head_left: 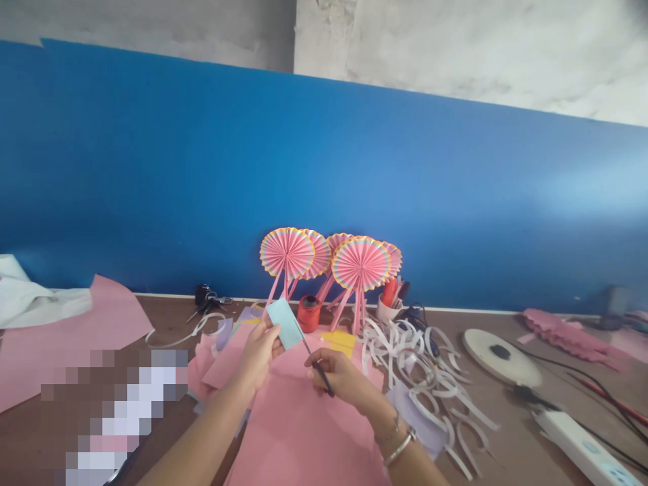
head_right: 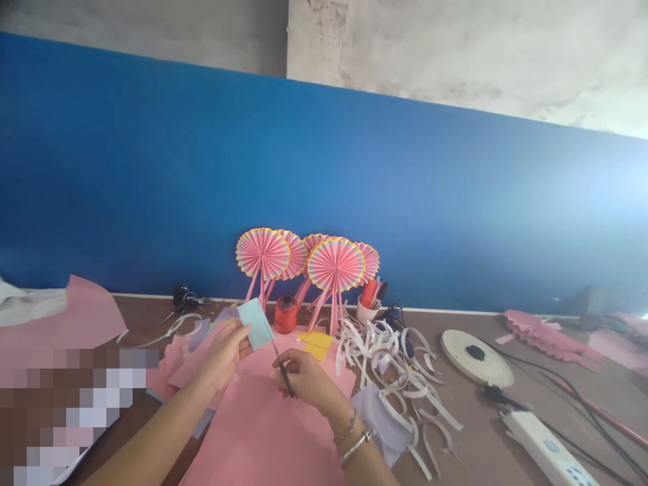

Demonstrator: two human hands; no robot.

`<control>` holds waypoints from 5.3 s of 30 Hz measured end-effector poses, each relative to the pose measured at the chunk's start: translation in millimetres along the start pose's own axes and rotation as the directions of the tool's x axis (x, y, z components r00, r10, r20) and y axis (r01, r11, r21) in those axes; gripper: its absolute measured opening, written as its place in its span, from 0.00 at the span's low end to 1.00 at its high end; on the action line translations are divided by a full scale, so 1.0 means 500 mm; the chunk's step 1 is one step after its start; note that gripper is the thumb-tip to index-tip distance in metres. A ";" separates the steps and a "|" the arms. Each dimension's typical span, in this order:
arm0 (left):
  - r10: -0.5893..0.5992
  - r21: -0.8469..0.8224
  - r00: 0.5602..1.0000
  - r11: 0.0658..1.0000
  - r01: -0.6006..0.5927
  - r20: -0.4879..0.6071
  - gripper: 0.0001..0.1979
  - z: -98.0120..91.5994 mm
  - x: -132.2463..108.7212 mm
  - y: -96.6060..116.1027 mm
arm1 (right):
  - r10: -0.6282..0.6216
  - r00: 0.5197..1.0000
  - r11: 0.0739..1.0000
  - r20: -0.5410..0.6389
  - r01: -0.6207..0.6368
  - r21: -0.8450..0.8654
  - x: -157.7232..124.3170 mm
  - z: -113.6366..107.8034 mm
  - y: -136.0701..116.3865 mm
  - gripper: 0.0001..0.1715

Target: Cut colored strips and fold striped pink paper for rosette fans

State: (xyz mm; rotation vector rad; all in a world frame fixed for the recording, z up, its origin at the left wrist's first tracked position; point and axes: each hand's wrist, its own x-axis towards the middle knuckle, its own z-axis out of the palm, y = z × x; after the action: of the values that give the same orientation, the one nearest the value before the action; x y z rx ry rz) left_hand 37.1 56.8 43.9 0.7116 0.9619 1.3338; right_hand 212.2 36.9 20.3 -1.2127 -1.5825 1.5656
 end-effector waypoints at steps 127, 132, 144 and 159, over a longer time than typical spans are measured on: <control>-0.133 0.027 0.979 0.991 0.131 0.155 0.08 0.004 -0.015 -0.020 | -0.017 0.985 0.999 -0.171 0.011 -0.037 0.012 0.004 0.007 0.16; -0.192 0.059 0.966 0.981 0.184 0.176 0.08 0.013 -0.025 -0.023 | -0.046 0.975 0.999 -0.216 0.042 -0.027 0.010 0.006 0.005 0.17; -0.207 0.075 0.961 0.978 0.196 0.184 0.08 0.013 -0.025 -0.028 | -0.066 0.979 0.998 -0.194 0.064 -0.016 0.015 0.003 0.015 0.19; -0.309 0.120 0.948 0.947 0.299 0.081 0.05 0.006 -0.016 -0.046 | 0.052 0.969 0.998 -0.240 -0.055 -0.006 0.024 -0.004 0.034 0.09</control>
State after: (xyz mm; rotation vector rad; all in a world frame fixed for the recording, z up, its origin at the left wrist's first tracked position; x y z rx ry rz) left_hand 50.8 46.1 26.3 0.6718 1.0230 0.9738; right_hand 212.4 46.5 1.7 -1.4052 -1.4158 1.3835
